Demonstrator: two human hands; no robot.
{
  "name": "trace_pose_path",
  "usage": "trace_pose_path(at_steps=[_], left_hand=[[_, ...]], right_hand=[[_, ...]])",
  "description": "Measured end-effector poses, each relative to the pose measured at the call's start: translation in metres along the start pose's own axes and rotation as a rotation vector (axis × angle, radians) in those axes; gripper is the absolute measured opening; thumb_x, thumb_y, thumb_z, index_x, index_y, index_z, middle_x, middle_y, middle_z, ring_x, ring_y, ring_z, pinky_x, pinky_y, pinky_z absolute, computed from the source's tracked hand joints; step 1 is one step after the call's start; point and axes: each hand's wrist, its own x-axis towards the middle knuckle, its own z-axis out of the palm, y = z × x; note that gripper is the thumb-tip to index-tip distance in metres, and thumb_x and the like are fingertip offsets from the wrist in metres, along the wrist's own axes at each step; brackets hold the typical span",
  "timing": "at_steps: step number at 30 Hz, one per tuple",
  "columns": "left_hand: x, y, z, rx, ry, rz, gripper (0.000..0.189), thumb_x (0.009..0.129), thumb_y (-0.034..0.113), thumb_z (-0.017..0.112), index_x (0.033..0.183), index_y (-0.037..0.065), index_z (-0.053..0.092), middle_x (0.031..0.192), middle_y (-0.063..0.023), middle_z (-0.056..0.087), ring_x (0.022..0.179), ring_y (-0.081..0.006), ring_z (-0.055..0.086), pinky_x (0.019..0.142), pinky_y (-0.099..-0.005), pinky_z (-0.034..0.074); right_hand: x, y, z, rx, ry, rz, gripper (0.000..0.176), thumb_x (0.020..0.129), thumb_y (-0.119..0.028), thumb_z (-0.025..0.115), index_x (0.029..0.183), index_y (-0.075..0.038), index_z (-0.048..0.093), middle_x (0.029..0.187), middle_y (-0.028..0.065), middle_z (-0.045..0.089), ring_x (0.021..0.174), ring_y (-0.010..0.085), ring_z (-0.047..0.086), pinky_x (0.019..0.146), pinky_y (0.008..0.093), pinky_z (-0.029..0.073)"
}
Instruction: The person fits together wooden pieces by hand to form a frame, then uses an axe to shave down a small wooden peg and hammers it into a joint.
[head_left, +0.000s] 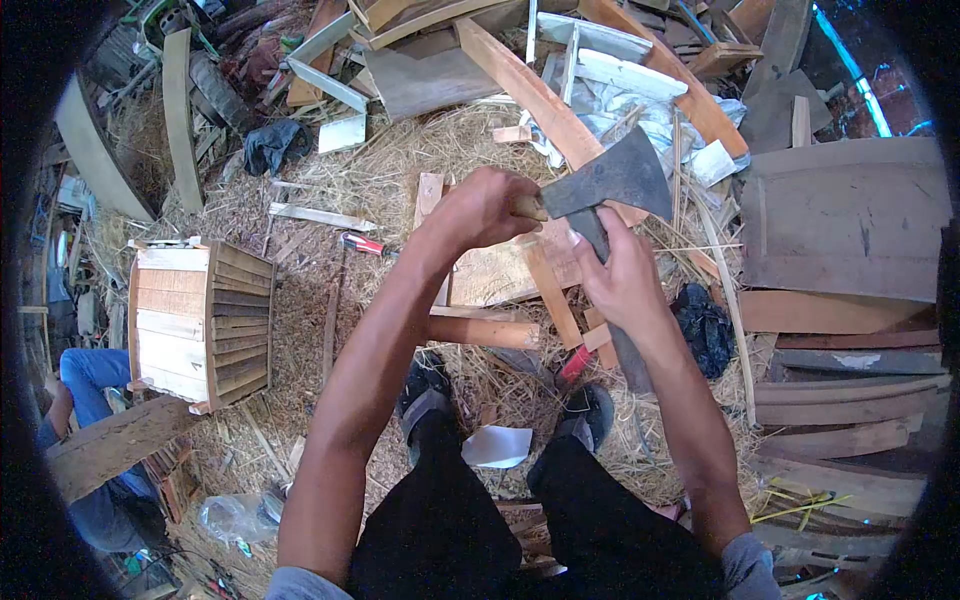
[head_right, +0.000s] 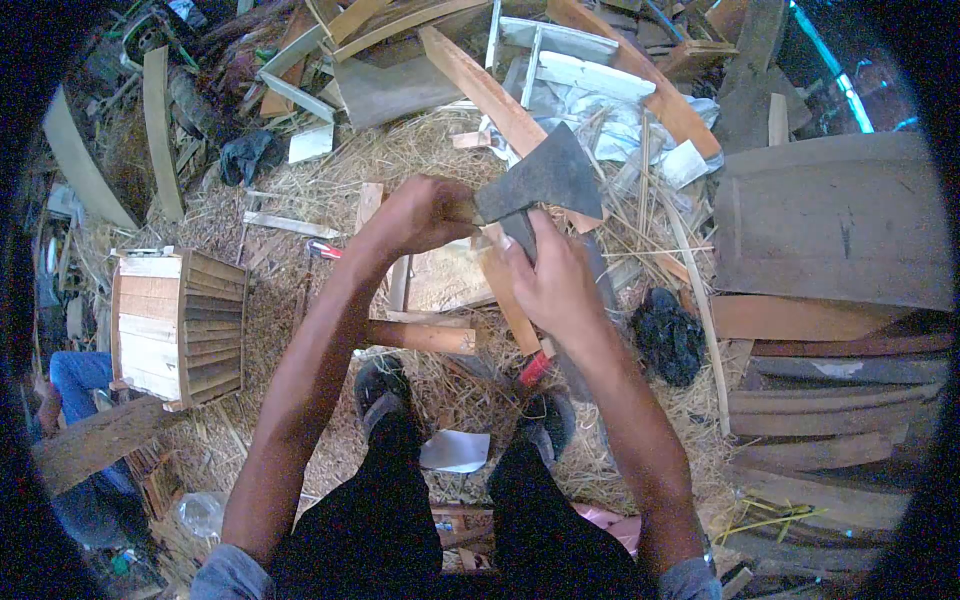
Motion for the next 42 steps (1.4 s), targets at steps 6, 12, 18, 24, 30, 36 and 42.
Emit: trace_pose_path(at_steps=[6,12,18,24,30,36,42], left_hand=[[0.001,0.004,-0.001,0.004,-0.046,-0.135,0.033,0.068,0.019,0.084,0.093,0.002,0.071,0.081,-0.0191,0.070,0.077,-0.0401,0.068,0.071,-0.0451,0.055],[-0.001,-0.006,0.006,0.017,0.000,-0.046,0.031,0.068,0.020,0.084,0.089,0.002,0.069,0.079,-0.0195,0.070,0.075,-0.0398,0.069,0.067,-0.0442,0.055],[0.002,-0.010,0.010,-0.001,0.025,-0.023,0.029,0.069,0.020,0.084,0.087,0.003,0.069,0.079,-0.0195,0.069,0.075,-0.0397,0.068,0.067,-0.0446,0.055],[-0.001,-0.004,0.007,-0.054,-0.002,-0.127,0.029,0.069,0.020,0.084,0.089,0.004,0.070,0.080,-0.0192,0.070,0.076,-0.0400,0.068,0.068,-0.0457,0.054],[0.000,-0.007,0.008,-0.019,0.050,0.023,0.031,0.068,0.020,0.083,0.093,0.005,0.072,0.082,-0.0186,0.070,0.077,-0.0398,0.068,0.069,-0.0460,0.055],[0.001,-0.001,0.003,0.020,-0.057,-0.092,0.034,0.068,0.018,0.083,0.099,0.007,0.073,0.086,-0.0188,0.071,0.078,-0.0398,0.068,0.070,-0.0451,0.055],[-0.001,-0.006,0.007,-0.044,0.005,-0.053,0.033,0.069,0.020,0.084,0.095,0.005,0.072,0.082,-0.0190,0.070,0.078,-0.0396,0.068,0.068,-0.0451,0.054]], right_hand=[[0.000,-0.022,-0.018,-0.206,-0.067,-0.091,0.029,0.094,-0.014,0.061,0.119,0.000,0.058,0.099,0.0281,0.067,0.093,0.0479,0.064,0.077,0.0495,0.052],[0.004,-0.034,-0.022,-0.243,-0.065,-0.122,0.027,0.094,-0.014,0.058,0.117,0.001,0.061,0.101,0.0276,0.067,0.092,0.0472,0.064,0.078,0.0514,0.052],[0.005,-0.030,-0.025,-0.351,-0.178,-0.041,0.026,0.093,-0.012,0.060,0.114,0.003,0.063,0.100,0.0268,0.068,0.092,0.0467,0.065,0.078,0.0511,0.052],[0.004,-0.038,-0.027,-0.211,-0.080,-0.111,0.028,0.090,-0.009,0.063,0.115,0.004,0.063,0.103,0.0269,0.068,0.096,0.0461,0.064,0.082,0.0491,0.052],[0.007,-0.036,-0.025,-0.221,0.018,-0.143,0.027,0.091,-0.010,0.062,0.114,0.004,0.063,0.103,0.0268,0.067,0.097,0.0462,0.063,0.083,0.0489,0.052],[0.002,-0.023,-0.022,-0.222,-0.088,-0.066,0.022,0.092,-0.012,0.062,0.106,0.005,0.062,0.099,0.0287,0.066,0.094,0.0477,0.063,0.079,0.0499,0.051],[-0.003,-0.020,-0.021,-0.226,-0.034,-0.090,0.025,0.092,-0.012,0.062,0.110,0.005,0.063,0.100,0.0283,0.067,0.093,0.0476,0.064,0.079,0.0502,0.052]])
